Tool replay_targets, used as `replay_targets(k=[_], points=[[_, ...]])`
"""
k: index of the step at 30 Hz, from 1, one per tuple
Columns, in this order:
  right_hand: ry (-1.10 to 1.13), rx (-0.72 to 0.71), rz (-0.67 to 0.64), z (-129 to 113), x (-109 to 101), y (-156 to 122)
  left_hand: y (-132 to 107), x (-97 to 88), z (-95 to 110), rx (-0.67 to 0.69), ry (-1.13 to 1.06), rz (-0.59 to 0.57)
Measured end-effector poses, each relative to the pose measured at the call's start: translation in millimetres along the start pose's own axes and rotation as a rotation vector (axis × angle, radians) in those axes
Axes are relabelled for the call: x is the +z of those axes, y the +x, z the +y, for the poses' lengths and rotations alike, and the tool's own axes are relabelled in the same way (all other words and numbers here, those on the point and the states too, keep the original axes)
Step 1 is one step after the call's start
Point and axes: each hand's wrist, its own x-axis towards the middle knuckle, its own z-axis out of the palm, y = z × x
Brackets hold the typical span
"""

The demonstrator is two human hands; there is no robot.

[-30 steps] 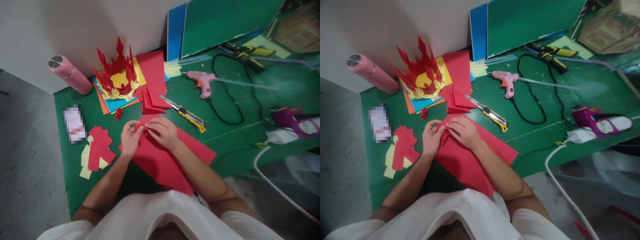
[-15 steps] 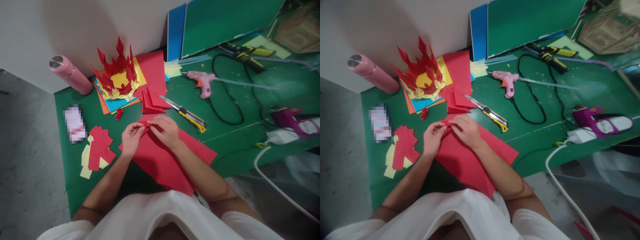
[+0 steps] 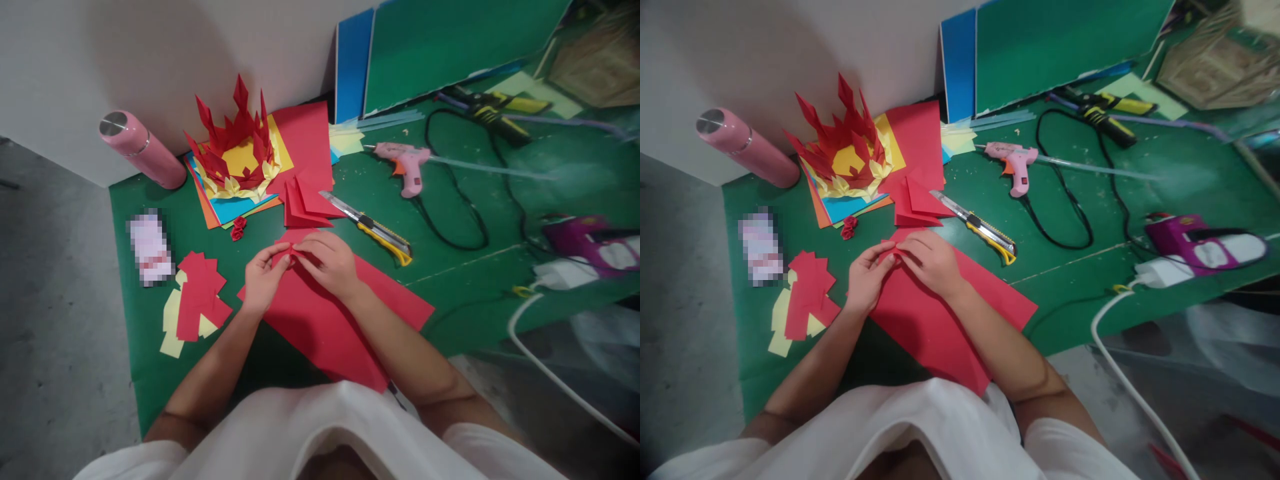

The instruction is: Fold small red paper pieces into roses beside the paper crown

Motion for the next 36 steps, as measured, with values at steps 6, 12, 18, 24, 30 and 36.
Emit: replay_targets(k=[6, 12, 18, 24, 30, 36], points=[[-0.002, -0.003, -0.023, 1.5, 2.1, -1.8, -0.1, -2.1, -1.5, 0.010, 0.054, -0.002], [-0.015, -0.026, -0.026, 4.1, 4.1, -3.4, 0.4, -3.1, -2.9, 0.030, 0.116, -0.011], [-0.051, -0.042, -0.036, 3.3, 3.8, -3.2, 0.4, -3.1, -2.1, 0.036, 0.116, -0.011], [-0.038, -0.048, -0.078, 1.2, 2.8, -1.5, 1.6, -3.3, -1.9, -0.013, 0.032, 0.011], [-0.005, -0.041, -0.160, 1.8, 3.2, -0.7, 2.0, -2.9, 0.3, -0.040, -0.065, 0.036], [-0.021, -0.062, -0.163, 3.1, 3.5, 0.0, 2.3, -2.7, 1.2, -0.054, -0.098, 0.044]])
